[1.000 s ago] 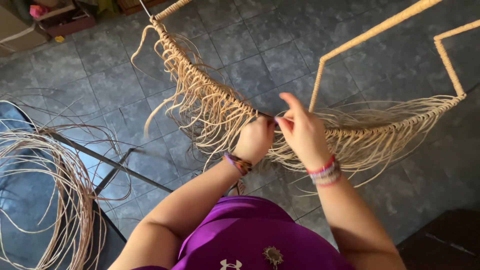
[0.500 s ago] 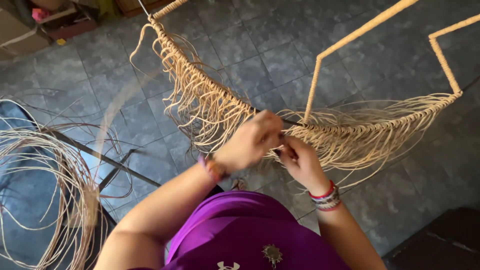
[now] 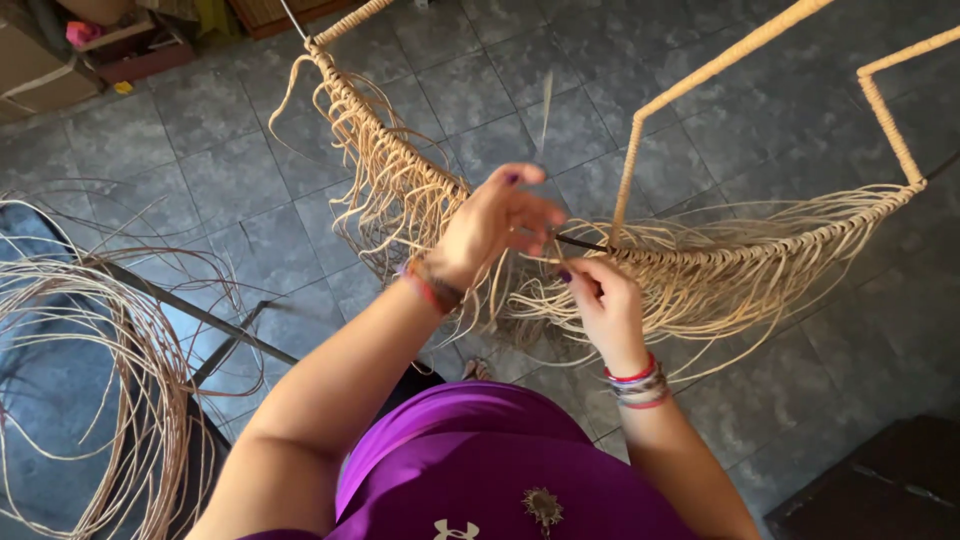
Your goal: Weaving and knotting natural fiber strands onto a frame to create a decorative furniture component
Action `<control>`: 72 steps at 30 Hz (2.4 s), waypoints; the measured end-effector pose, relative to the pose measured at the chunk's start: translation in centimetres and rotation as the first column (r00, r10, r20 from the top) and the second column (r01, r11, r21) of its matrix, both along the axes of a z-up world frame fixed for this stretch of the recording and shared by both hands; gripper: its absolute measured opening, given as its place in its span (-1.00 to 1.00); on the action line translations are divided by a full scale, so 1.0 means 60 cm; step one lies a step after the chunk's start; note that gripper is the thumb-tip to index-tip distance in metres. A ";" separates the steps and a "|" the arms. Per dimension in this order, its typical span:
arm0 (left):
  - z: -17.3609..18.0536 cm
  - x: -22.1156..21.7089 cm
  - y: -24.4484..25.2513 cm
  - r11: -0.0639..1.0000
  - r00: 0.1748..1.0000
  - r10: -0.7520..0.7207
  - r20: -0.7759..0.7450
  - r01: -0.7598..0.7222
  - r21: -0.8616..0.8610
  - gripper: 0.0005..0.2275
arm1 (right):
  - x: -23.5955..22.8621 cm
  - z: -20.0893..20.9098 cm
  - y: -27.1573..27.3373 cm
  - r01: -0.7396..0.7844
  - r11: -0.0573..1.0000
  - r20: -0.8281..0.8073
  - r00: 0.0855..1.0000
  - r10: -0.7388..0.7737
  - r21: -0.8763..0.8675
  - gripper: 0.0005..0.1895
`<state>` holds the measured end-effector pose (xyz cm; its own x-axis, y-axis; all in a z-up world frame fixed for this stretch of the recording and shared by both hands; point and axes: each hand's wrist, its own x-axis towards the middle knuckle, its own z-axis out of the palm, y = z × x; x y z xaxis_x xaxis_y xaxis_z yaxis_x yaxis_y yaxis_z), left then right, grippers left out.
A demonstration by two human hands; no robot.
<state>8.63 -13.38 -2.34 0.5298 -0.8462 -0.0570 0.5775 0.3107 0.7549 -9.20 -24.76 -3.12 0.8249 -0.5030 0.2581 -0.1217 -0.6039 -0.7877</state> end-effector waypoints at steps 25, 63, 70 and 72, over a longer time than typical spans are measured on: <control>0.059 -0.021 0.069 0.776 -0.381 -0.282 0.881 -0.630 -0.023 -0.51 | 0.006 -0.015 0.012 -0.177 0.601 0.190 0.981 0.043 0.779 -0.76; 0.015 -0.039 0.049 0.835 -0.457 -0.179 0.871 -0.539 -0.111 -0.77 | 0.004 -0.039 0.012 -0.202 0.636 0.220 0.974 0.052 0.745 -0.68; 0.010 0.054 0.185 0.639 -0.425 -0.262 0.866 -0.749 -0.175 -0.76 | 0.004 -0.050 0.009 -0.247 0.572 0.298 0.955 0.004 0.782 -0.70; 0.020 0.061 0.241 0.325 -0.258 -0.398 0.880 -0.937 -0.128 -0.47 | 0.001 -0.075 0.015 -0.228 0.575 0.279 0.960 -0.001 0.786 -0.73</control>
<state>12.27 1.08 -1.16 0.6694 -0.4371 0.6006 -0.6177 -0.7767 0.1232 -9.11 -23.85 -7.63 0.8649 -0.5015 -0.0225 0.1481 0.2977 -0.9431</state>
